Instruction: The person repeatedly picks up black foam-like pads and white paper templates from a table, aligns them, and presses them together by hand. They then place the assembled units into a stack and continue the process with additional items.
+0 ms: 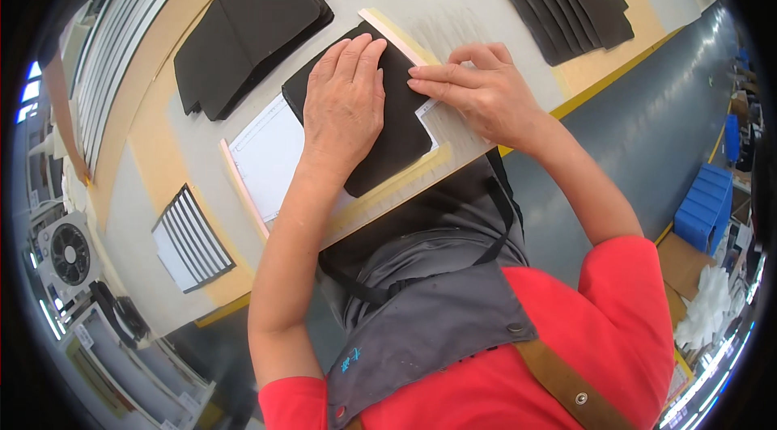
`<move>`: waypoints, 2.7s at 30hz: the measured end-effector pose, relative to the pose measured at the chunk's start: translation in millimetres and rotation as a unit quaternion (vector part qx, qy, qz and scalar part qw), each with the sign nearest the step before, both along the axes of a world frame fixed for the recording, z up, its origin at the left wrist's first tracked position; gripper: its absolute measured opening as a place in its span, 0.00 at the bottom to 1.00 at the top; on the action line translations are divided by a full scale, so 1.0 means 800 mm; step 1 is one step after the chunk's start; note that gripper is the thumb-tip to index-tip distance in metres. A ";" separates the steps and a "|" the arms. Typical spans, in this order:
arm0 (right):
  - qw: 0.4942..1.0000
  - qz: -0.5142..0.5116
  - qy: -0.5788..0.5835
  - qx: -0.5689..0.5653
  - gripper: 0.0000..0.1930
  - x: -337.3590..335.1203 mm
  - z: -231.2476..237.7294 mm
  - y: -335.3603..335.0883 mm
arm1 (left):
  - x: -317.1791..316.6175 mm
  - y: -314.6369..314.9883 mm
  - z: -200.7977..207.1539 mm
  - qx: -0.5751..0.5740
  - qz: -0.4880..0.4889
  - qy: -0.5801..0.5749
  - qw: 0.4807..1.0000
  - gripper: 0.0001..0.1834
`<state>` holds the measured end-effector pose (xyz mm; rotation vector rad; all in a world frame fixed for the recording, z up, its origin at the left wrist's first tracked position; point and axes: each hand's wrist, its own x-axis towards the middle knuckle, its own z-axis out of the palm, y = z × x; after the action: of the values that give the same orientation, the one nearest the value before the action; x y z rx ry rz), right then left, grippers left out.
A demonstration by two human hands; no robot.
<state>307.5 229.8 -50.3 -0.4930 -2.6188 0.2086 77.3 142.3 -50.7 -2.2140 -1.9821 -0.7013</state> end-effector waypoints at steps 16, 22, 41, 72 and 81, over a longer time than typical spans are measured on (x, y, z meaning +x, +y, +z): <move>0.995 -0.034 0.080 -0.039 0.18 0.005 0.006 0.006 | 0.003 -0.001 0.001 0.000 0.004 -0.008 1.000 0.20; 0.999 0.002 0.042 -0.007 0.17 0.006 0.007 0.002 | 0.004 0.000 0.001 0.004 -0.002 -0.013 1.000 0.20; 0.999 0.022 0.043 0.009 0.11 0.002 0.011 0.000 | 0.003 -0.001 -0.003 0.003 -0.001 -0.014 1.000 0.22; 0.997 -0.052 0.033 -0.048 0.26 0.029 0.062 -0.013 | -0.231 -0.231 0.069 0.135 0.271 -0.089 0.949 0.21; 1.000 -0.004 -0.014 -0.020 0.27 -0.022 0.072 -0.052 | -0.453 -0.527 -0.011 -0.055 0.636 -0.243 0.730 0.26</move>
<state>289.9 188.4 7.3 -0.5237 -2.6429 0.2546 -285.5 -279.2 -59.1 -0.2018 -3.0470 -0.8886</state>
